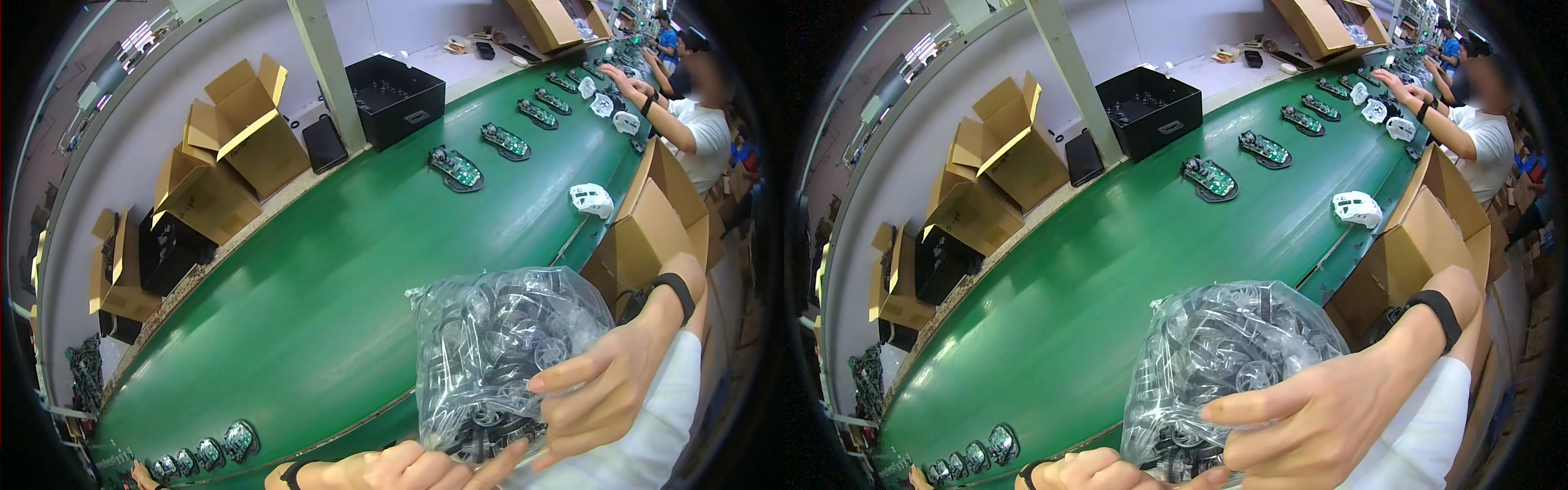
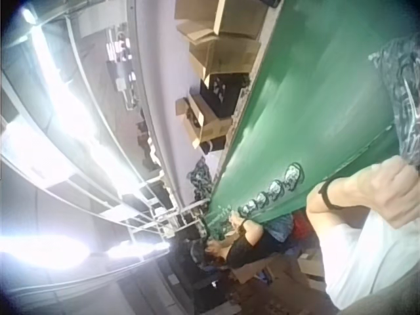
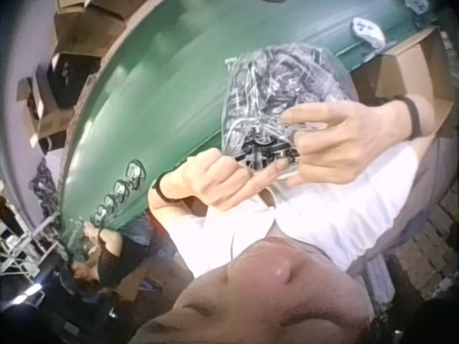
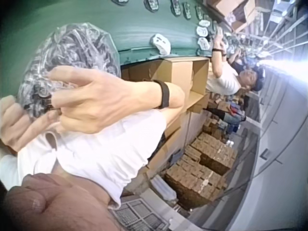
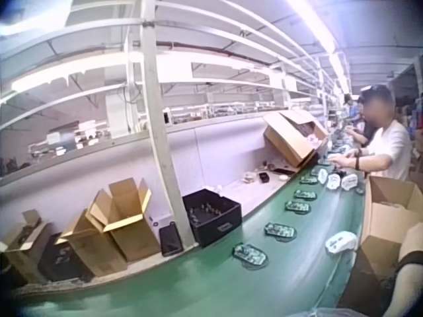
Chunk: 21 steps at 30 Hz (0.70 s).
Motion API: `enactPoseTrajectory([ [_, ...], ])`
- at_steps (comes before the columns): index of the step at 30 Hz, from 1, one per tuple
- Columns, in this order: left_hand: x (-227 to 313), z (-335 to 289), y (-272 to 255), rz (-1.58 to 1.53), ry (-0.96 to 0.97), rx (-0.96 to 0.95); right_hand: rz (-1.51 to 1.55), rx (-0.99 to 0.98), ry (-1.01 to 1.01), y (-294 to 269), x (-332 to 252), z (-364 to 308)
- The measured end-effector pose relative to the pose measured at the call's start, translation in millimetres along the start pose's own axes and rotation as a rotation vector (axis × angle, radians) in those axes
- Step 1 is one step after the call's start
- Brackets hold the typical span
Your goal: The person assembles small electronic devices by attaching circular components to green circuit boards on a green workbench. They repeatedly pick up components from a black bin and a plastic bag, place them onto the boards, and move the finished units aside.
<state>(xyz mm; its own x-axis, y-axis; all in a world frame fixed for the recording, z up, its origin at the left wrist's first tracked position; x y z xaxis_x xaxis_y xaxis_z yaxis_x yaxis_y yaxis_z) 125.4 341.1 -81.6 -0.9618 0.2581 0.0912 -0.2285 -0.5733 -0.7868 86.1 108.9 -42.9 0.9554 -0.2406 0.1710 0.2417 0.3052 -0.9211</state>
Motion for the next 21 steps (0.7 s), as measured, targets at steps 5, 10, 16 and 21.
enactPoseTrajectory([
  [5,3,-6,-3,-0.009,-0.025,-0.019,-0.013,0.046,0.025,2,3,1],
  [10,0,-8,-7,-0.058,-0.039,-0.019,-0.04,0.097,0.087,-1,2,-6],
  [16,-1,-13,-11,-0.114,-0.104,-0.029,-0.063,0.148,0.191,-2,0,-22],
  [21,-4,-14,-4,-0.094,-0.174,0.148,0.083,0.247,0.329,3,8,-30],
])
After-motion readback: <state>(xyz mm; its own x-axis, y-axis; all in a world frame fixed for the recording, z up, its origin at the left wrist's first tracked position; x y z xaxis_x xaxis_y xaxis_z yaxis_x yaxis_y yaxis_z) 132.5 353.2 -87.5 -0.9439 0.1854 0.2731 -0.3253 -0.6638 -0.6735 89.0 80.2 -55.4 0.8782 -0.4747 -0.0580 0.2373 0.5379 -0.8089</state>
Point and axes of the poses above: each hand's wrist, its own z-axis towards the middle knuckle, its own y-axis out of the palm, x = y × z, the point moved 2 cm from there along z, towards the middle knuckle, and after that the axes turned 13 degrees about -z, right-handed, at the moved point
